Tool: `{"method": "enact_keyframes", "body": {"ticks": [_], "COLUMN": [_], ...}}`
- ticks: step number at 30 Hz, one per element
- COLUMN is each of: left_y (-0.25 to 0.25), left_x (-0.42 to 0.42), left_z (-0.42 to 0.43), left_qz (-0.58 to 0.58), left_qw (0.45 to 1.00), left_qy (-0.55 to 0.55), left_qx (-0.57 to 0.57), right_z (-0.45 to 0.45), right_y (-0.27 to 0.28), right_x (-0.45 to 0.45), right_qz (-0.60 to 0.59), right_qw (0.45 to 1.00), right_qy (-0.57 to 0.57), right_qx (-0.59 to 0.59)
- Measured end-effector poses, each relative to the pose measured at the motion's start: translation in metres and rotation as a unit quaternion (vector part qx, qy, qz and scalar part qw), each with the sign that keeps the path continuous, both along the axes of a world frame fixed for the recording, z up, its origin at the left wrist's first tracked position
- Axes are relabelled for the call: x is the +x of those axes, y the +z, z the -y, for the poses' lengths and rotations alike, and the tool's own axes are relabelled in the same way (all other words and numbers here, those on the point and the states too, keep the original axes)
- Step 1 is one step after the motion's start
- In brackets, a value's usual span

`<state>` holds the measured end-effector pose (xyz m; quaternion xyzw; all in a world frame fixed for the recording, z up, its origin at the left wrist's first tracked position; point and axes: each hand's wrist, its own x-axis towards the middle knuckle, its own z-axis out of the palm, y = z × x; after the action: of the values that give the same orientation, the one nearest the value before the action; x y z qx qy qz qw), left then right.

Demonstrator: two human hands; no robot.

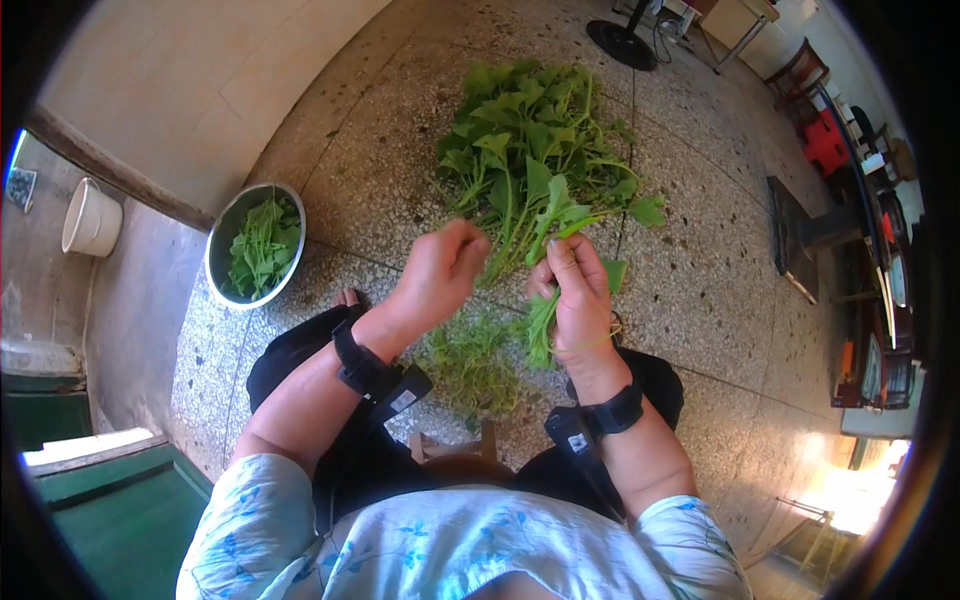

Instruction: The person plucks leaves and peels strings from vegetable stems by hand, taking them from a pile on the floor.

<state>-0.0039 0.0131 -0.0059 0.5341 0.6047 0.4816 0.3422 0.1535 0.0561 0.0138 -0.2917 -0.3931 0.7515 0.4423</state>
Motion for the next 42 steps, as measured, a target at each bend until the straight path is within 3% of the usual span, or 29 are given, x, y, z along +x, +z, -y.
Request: {"method": "enact_keyframes", "body": {"ticks": [2, 3, 5, 6, 8, 10, 14, 16, 17, 19, 22, 26, 28, 32, 36, 41, 42], "left_y": [0.001, 0.002, 0.003, 0.010, 0.026, 0.022, 0.018, 0.021, 0.022, 0.020, 0.015, 0.019, 0.015, 0.015, 0.022, 0.025, 0.026], "left_x": [-0.004, -0.002, 0.010, 0.015, 0.024, 0.028, 0.026, 0.024, 0.023, 0.021, 0.021, 0.023, 0.024, 0.030, 0.029, 0.031, 0.031], "left_z": [-0.003, -0.002, 0.005, 0.007, 0.010, 0.010, 0.008, 0.007, 0.007, 0.006, 0.003, 0.004, 0.005, 0.007, 0.011, 0.014, 0.014], "left_qz": [-0.184, -0.185, -0.111, -0.112, 0.038, 0.029, -0.035, -0.046, -0.058, -0.074, -0.104, -0.111, -0.114, -0.090, -0.123, -0.054, -0.054], "left_qw": [0.963, 0.963, 0.993, 0.992, 0.996, 0.995, 0.992, 0.993, 0.993, 0.991, 0.983, 0.976, 0.978, 0.985, 0.980, 0.991, 0.991], "left_qy": [-0.102, -0.102, -0.044, -0.045, -0.031, -0.021, 0.023, 0.038, 0.053, 0.054, 0.049, 0.027, 0.021, 0.029, 0.003, -0.035, -0.036], "left_qx": [-0.171, -0.170, 0.019, 0.020, 0.070, 0.089, 0.118, 0.103, 0.088, 0.098, 0.142, 0.186, 0.172, 0.143, 0.158, 0.119, 0.120], "right_z": [-0.002, -0.003, -0.005, -0.006, -0.006, -0.005, -0.002, -0.005, -0.004, -0.001, 0.000, -0.003, -0.004, -0.002, 0.001, -0.004, -0.004], "right_y": [-0.002, -0.003, -0.003, -0.003, -0.005, -0.008, -0.009, -0.010, -0.008, -0.003, -0.001, -0.002, -0.002, 0.007, 0.015, 0.010, 0.011], "right_x": [0.001, 0.001, 0.003, 0.004, 0.005, 0.005, 0.002, 0.004, 0.001, -0.005, 0.001, 0.004, 0.006, 0.006, 0.010, 0.015, 0.016], "right_qz": [0.003, 0.003, 0.004, -0.021, -0.046, -0.073, -0.063, 0.178, 0.178, 0.231, 0.276, 0.252, 0.284, 0.299, 0.305, 0.253, 0.223], "right_qw": [1.000, 1.000, 1.000, 0.996, 0.987, 0.970, 0.969, 0.983, 0.983, 0.940, 0.935, 0.946, 0.917, 0.899, 0.911, 0.935, 0.955], "right_qy": [-0.006, -0.001, 0.002, 0.030, 0.056, 0.094, 0.096, 0.043, 0.043, -0.073, 0.001, 0.011, -0.026, -0.041, -0.009, 0.018, 0.032], "right_qx": [0.002, -0.008, -0.018, -0.082, -0.144, -0.212, -0.221, -0.005, -0.005, 0.239, 0.222, 0.203, 0.277, 0.317, 0.278, 0.246, 0.195]}}
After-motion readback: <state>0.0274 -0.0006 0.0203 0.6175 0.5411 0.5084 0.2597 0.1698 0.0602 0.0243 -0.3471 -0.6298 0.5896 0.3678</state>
